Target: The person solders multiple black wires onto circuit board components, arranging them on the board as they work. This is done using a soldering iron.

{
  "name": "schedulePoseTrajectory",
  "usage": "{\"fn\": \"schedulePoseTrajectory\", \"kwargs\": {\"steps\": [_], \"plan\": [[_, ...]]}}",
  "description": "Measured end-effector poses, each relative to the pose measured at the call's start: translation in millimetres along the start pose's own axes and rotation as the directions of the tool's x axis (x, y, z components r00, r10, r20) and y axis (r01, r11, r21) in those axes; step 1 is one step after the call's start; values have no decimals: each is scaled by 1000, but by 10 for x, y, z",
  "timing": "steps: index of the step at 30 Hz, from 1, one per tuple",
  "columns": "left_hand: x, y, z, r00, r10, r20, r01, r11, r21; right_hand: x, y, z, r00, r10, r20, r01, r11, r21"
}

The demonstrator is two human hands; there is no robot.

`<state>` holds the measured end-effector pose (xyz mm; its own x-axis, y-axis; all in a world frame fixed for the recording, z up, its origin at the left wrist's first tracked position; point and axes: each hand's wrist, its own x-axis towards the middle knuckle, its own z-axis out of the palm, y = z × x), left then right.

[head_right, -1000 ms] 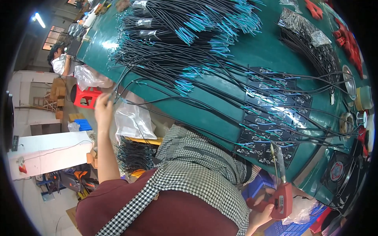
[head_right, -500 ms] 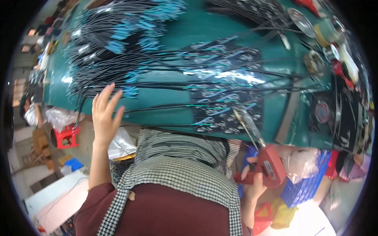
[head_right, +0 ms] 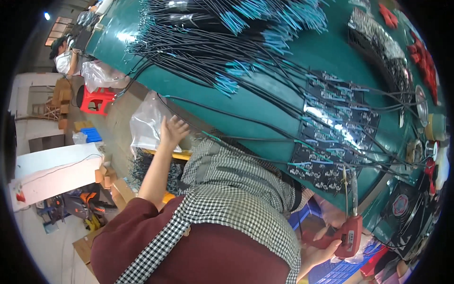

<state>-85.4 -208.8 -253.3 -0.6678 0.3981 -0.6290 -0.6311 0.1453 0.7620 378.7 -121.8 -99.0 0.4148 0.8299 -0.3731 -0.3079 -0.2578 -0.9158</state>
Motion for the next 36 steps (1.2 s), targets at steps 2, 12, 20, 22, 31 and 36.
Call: {"fn": "schedulePoseTrajectory", "kwargs": {"steps": [2, 12, 20, 22, 31, 36], "plan": [[58, 53, 149, 847, 117, 518, 168, 867, -470, 222, 151, -298, 966, -102, 236, 123, 989, -77], [-629, 881, 366, 953, 106, 285, -123, 992, 42, 26, -10, -7, 985, -74, 157, 94, 988, -121], [-1367, 1659, 720, 677, 619, 399, -508, 784, -356, 129, -29, 67, 961, -209, 182, 235, 962, -138], [-1410, 1815, 1058, 615, 641, 460, -524, 768, -369, 215, -11, -99, 960, -163, 228, 196, 971, -134], [-844, 994, 2709, 501, 53, 864, -211, 975, 63, 83, 99, -149, 956, -254, 149, 251, 967, 38], [-397, 752, 3081, 630, -74, 773, -529, 689, 496, -75, 139, -274, 955, -246, 162, 256, 966, -42]]}}
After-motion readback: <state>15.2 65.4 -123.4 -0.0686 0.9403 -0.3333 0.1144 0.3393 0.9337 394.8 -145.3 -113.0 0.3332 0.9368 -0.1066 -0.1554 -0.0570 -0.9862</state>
